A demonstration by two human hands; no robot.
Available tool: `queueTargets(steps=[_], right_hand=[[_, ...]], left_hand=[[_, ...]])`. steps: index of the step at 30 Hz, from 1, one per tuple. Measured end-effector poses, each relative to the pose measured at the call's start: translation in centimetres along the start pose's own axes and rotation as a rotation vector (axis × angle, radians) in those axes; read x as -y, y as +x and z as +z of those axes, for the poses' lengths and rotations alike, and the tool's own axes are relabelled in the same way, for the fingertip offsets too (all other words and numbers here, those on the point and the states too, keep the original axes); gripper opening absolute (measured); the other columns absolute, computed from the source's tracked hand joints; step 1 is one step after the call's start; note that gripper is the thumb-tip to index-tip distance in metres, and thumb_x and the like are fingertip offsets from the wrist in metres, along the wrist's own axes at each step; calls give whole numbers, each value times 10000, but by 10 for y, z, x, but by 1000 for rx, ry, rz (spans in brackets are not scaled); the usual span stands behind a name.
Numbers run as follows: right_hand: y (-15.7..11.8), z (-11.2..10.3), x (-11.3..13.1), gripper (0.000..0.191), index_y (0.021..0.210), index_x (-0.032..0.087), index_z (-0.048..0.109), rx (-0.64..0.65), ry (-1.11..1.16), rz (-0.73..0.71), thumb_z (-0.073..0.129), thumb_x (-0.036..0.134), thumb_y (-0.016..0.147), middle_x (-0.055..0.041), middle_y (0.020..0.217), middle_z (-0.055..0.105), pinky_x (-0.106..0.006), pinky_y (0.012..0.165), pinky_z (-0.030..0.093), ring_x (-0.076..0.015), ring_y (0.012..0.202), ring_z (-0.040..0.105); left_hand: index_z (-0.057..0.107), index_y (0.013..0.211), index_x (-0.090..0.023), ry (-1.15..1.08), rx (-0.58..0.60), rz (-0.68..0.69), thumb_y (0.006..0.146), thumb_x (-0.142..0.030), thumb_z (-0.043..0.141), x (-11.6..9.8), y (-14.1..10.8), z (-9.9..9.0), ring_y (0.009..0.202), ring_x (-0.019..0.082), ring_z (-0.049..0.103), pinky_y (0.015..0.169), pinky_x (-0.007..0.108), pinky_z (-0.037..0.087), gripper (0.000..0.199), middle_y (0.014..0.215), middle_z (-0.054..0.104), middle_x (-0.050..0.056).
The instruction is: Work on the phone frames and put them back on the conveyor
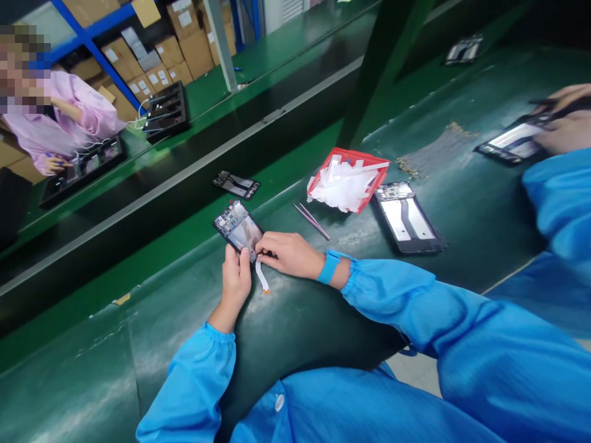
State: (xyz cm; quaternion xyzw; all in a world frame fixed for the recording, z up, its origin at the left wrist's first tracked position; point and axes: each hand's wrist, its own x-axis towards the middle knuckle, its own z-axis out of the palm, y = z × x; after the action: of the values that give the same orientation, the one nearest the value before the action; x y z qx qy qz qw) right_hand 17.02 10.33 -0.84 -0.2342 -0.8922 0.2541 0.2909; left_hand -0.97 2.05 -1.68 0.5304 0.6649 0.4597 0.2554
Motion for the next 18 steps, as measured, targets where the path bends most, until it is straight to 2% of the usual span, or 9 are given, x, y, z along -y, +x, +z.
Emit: queueTargets(steps=[4,8,10,12,14,18], right_hand=[[2,-3,-1,34,980,208,672,7,-61,-27,638,212,986,-46,1013,700,-283,775,466,-184,924,646],[5,-1,7,60,929,225,685,42,-187,6,657,235,980,-23,1003,725,-272,778,472,-177,945,658],[11,0,7,90,922,235,678,56,-233,-62,648,284,992,0,1006,738,-261,782,478,-168,964,664],[18,-7,2,140,875,256,646,23,-223,-61,674,355,969,52,982,737,-239,735,478,-147,917,666],[23,-26,-1,179,862,261,616,-51,-278,0,671,399,961,71,938,729,-237,700,474,-145,875,667],[18,-86,-13,81,949,232,587,-285,-328,214,615,282,1006,27,893,703,-240,701,471,-139,780,643]], left_hand=[[551,1081,-204,73,-12,12,988,-475,506,-8,0,1,771,189,685,715,278,518,290,847,703,32],[554,953,-224,40,-57,-38,892,-610,557,-16,1,-3,748,222,699,671,304,535,390,793,698,22],[569,913,-239,38,-75,-81,816,-685,595,-11,6,-5,748,262,718,633,329,540,458,772,715,23],[604,905,-248,53,-92,-136,734,-728,634,-1,16,-4,772,310,741,609,354,544,511,778,744,32],[633,925,-257,-15,-100,-175,640,-732,699,6,24,-2,862,341,763,648,370,572,558,827,776,36],[653,999,-250,-218,-97,-297,509,-650,814,2,27,-1,897,328,772,749,380,619,653,910,801,43]])
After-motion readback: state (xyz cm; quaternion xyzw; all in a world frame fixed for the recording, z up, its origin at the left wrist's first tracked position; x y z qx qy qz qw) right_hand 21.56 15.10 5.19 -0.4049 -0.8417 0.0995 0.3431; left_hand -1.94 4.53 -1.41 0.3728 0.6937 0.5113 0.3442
